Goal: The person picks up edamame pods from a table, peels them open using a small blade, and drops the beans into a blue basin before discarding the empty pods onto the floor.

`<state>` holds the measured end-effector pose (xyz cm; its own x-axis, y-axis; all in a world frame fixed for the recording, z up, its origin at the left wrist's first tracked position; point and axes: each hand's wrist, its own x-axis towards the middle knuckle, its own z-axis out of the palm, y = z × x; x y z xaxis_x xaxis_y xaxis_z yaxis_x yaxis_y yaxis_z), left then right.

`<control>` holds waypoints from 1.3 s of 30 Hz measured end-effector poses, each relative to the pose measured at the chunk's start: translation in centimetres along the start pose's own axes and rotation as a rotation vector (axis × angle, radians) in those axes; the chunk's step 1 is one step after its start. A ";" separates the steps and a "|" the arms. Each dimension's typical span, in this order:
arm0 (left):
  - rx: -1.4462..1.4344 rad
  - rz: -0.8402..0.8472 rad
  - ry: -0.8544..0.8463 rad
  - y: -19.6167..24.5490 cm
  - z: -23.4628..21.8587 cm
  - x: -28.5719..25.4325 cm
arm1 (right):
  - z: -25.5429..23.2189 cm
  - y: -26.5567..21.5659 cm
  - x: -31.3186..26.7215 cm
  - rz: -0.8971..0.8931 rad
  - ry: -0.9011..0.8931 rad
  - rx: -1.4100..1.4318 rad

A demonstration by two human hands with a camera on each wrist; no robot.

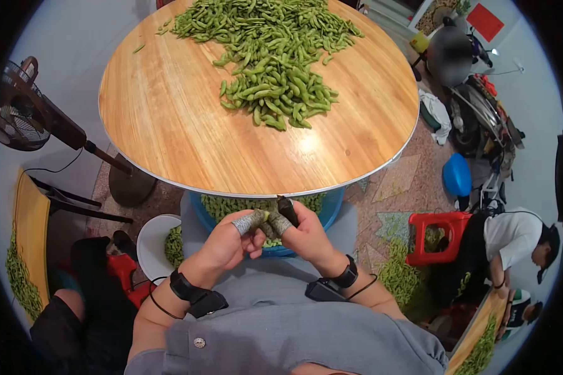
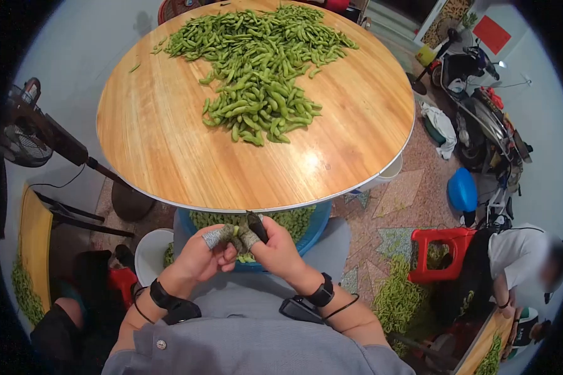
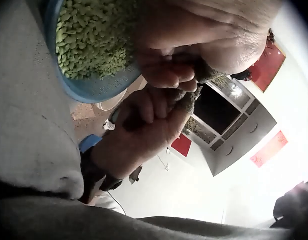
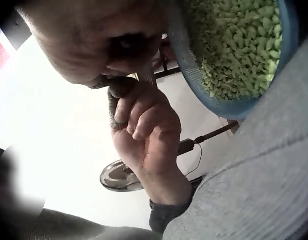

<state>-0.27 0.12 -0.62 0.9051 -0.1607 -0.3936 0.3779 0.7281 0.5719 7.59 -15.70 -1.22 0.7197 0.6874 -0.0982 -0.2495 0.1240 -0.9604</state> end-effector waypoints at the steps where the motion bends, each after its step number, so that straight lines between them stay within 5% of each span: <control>1: 0.020 -0.025 0.019 0.1 0.2 0.1 | -0.4 0.0 0.0 0.004 0.001 -0.036; 2: 0.018 -0.020 0.014 0.1 0.4 0.1 | -0.7 -0.3 0.1 0.000 -0.002 -0.042; 4: 0.981 0.303 0.143 -0.1 0.9 0.0 | -1.1 -1.0 0.2 0.297 0.007 0.111; 5: 1.205 0.573 0.165 -0.6 0.6 0.3 | -1.2 -1.3 0.3 0.295 0.010 0.110; 11: 1.344 0.769 0.139 -0.7 0.5 0.3 | -1.5 -0.9 0.6 0.323 -0.051 0.187; 12: 1.344 0.766 0.141 -0.8 0.6 0.3 | -1.2 -0.1 0.7 0.176 -0.013 0.024; 14: 0.493 0.150 0.225 -0.9 0.7 0.4 | -0.9 0.4 0.5 0.029 0.027 -0.138; 16: 0.245 0.076 0.171 -0.8 0.2 0.6 | -0.9 0.4 0.1 -0.317 0.007 -0.610; 17: -0.002 0.004 0.115 -0.7 -0.1 0.8 | -1.1 0.4 0.1 -0.269 -0.026 -0.639; 18: 0.003 0.001 0.116 -0.8 -0.3 0.9 | -1.2 0.8 0.3 -0.269 -0.022 -0.636; 20: 0.322 0.083 0.151 -1.2 -0.5 1.2 | -1.3 1.6 0.7 -0.019 -0.001 -0.120; 24: 0.780 0.278 0.115 -1.8 -1.1 1.5 | -2.2 0.1 1.1 0.439 -0.096 -0.003; 26: 0.338 0.095 0.116 -1.8 -0.9 1.2 | -2.6 0.6 1.1 0.410 -0.100 -0.033; 28: 0.365 0.106 0.134 -2.2 -1.2 1.3 | -2.6 1.4 1.2 0.383 -0.100 -0.059; 30: 0.391 0.122 0.150 -2.4 -1.5 1.4 | -2.2 1.7 1.4 0.074 -0.062 -0.477; 33: 0.382 0.128 0.167 -2.5 -2.0 1.6 | -1.5 0.2 1.5 -0.117 -0.061 -0.658; 37: 0.511 0.157 0.132 -2.3 -2.5 1.3 | -1.4 -0.4 1.7 -0.144 -0.133 -0.716; 39: 0.539 0.155 0.148 -2.0 -2.3 1.4 | -1.7 1.0 1.6 -0.189 -0.101 -0.975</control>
<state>-0.26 -0.02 -3.99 0.9356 0.0440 -0.3504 0.3241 0.2870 0.9014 9.65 -15.70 -2.84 0.6230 0.7801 0.0574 0.5368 -0.3731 -0.7567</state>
